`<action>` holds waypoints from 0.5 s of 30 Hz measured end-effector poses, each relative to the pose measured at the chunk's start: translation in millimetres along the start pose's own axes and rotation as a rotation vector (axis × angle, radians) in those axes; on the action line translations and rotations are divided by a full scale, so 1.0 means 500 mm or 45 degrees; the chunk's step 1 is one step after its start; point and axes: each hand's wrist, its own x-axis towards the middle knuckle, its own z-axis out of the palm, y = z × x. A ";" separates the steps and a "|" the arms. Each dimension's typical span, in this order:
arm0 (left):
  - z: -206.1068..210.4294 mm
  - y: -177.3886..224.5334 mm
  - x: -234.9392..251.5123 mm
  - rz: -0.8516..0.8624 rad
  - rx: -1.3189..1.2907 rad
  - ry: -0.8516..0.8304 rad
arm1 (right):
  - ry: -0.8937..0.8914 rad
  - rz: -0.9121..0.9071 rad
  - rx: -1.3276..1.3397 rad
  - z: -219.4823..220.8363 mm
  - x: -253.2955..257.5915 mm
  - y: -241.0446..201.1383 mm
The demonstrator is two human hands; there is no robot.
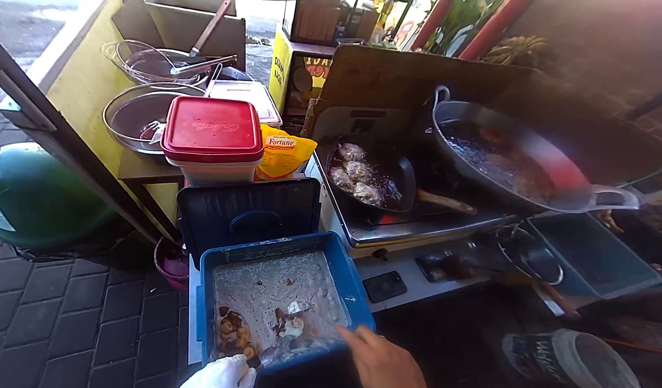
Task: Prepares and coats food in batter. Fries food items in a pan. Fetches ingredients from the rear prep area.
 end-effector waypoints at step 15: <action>0.092 -0.107 -0.008 -0.200 -0.989 0.501 | -0.973 -0.115 -0.329 -0.014 0.135 -0.135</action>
